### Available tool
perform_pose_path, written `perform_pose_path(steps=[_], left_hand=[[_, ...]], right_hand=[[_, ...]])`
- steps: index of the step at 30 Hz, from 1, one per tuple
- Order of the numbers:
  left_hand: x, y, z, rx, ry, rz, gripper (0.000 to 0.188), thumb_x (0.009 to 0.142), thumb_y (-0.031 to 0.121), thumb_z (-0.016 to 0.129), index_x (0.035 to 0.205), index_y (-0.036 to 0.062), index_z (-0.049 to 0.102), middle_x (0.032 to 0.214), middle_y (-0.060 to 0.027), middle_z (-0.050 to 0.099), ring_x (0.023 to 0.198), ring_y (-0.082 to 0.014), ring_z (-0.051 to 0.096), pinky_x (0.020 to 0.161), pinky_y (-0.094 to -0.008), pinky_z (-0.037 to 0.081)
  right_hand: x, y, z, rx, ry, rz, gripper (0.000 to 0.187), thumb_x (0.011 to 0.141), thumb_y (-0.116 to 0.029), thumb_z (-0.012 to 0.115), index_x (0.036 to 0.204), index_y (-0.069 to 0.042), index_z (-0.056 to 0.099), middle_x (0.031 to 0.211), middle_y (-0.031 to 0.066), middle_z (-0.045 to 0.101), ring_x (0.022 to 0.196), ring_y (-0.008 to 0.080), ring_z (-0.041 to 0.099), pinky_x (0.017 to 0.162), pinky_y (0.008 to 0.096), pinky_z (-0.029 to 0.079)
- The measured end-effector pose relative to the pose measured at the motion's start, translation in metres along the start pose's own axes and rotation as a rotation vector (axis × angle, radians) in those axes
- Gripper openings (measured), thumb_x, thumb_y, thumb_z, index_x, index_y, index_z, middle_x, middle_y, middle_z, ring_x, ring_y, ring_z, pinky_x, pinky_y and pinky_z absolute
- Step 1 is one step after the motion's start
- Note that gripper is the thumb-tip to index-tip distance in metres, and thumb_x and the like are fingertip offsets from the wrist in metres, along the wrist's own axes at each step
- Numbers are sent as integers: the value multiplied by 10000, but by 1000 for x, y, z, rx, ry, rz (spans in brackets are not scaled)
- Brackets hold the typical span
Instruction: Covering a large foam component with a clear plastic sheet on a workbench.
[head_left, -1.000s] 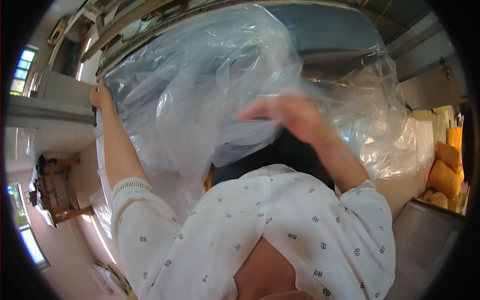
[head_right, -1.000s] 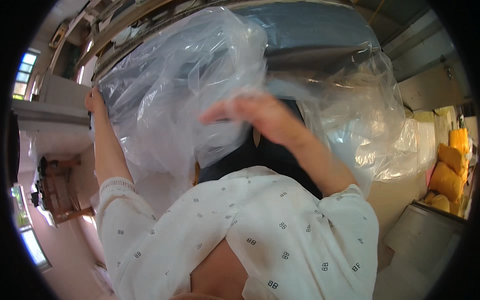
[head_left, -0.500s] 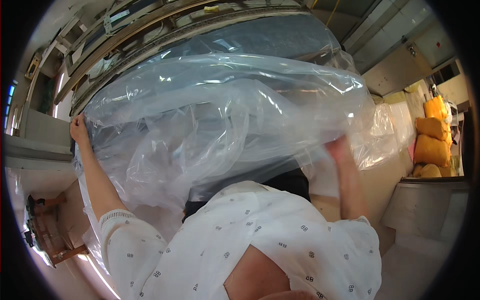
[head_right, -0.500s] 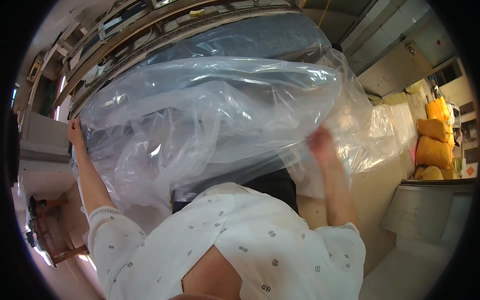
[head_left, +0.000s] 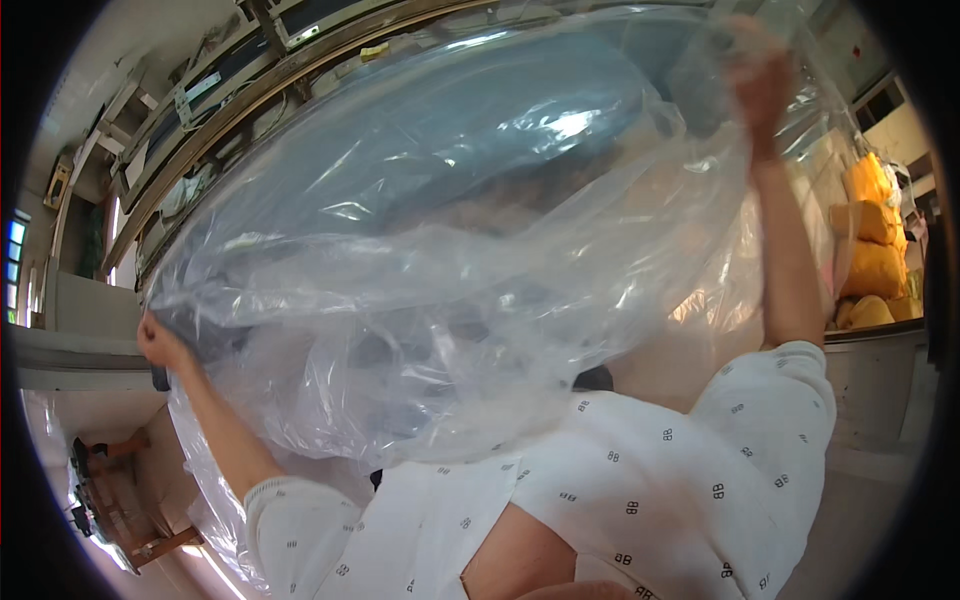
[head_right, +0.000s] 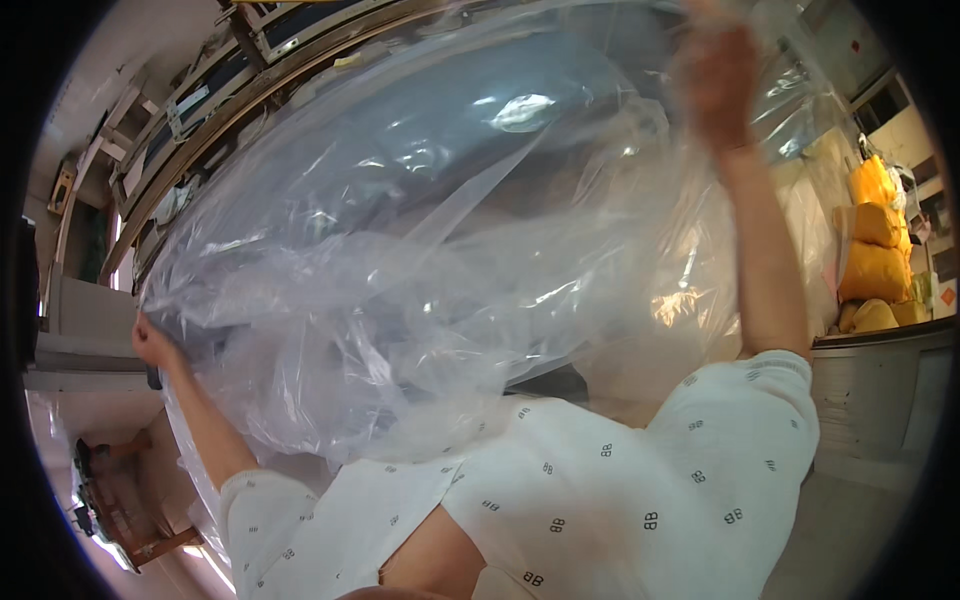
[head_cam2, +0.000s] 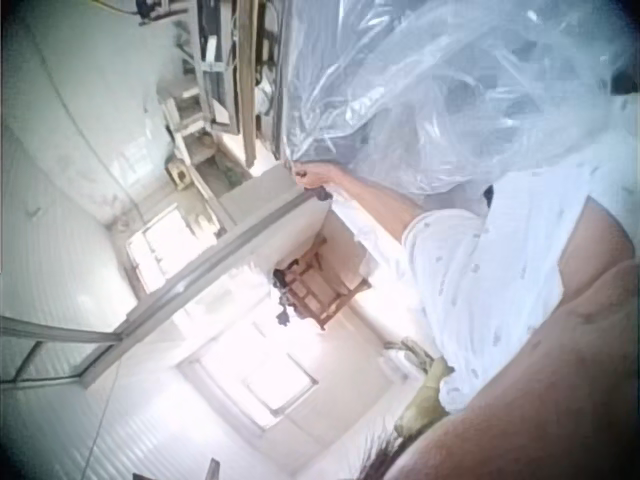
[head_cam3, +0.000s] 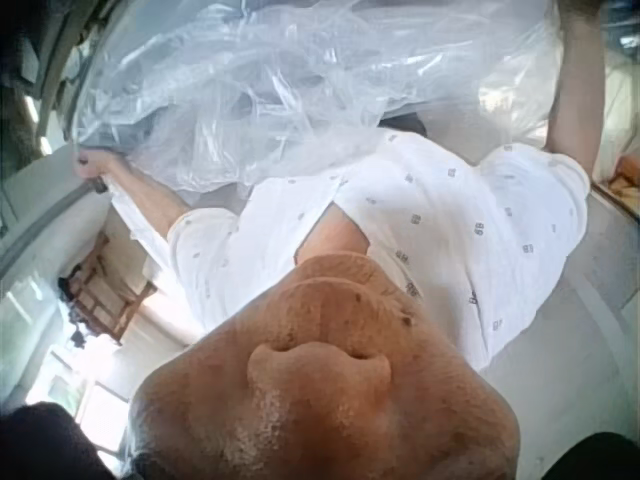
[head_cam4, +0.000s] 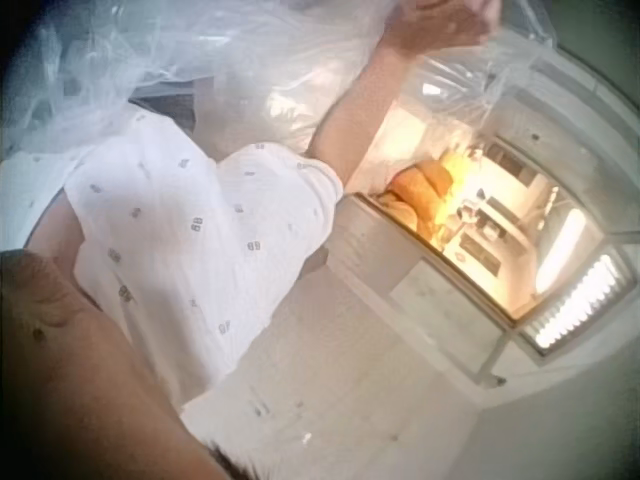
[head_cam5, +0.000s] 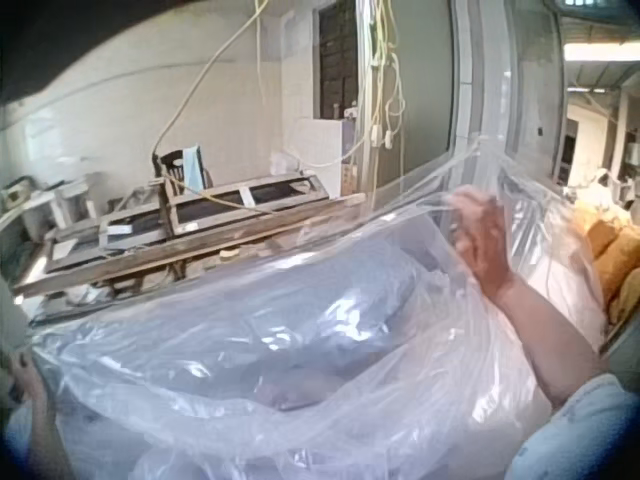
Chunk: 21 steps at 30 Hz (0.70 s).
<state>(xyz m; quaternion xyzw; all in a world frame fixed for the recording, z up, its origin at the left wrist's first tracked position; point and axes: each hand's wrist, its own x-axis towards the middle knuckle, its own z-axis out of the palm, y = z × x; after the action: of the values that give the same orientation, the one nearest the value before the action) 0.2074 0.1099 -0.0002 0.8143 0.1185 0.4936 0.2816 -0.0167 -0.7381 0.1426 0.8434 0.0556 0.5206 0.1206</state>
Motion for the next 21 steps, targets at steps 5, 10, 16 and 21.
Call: perform_pose_path(steps=[5,10,16,21], left_hand=[[24,-93,-85,323,-211,-53,376,825,369,553,885,7,632,829,-138,614,749,-268,565,706,-339,434],[17,-112,-80,497,-276,189,347,836,329,547,867,-7,626,815,-150,609,759,-282,567,705,-365,429],[26,-102,-60,423,-299,137,307,846,293,548,873,-3,626,823,-145,609,768,-270,564,708,-352,429],[25,-90,-65,446,-280,115,309,846,310,562,871,10,635,857,-128,613,782,-245,564,719,-331,428]], right_hand=[[-79,-84,100,-28,-680,115,433,812,-317,574,1201,-144,494,1246,79,470,1157,235,436,937,447,331],[-13,-120,121,385,-458,296,432,810,-383,568,1120,-83,532,1212,86,476,1063,260,467,849,369,393],[7,-90,165,494,-757,314,241,801,-288,592,844,-53,624,780,45,601,766,177,558,666,288,425],[14,-91,194,642,-705,498,206,808,-264,574,835,-69,633,713,21,608,663,102,543,620,257,421]])
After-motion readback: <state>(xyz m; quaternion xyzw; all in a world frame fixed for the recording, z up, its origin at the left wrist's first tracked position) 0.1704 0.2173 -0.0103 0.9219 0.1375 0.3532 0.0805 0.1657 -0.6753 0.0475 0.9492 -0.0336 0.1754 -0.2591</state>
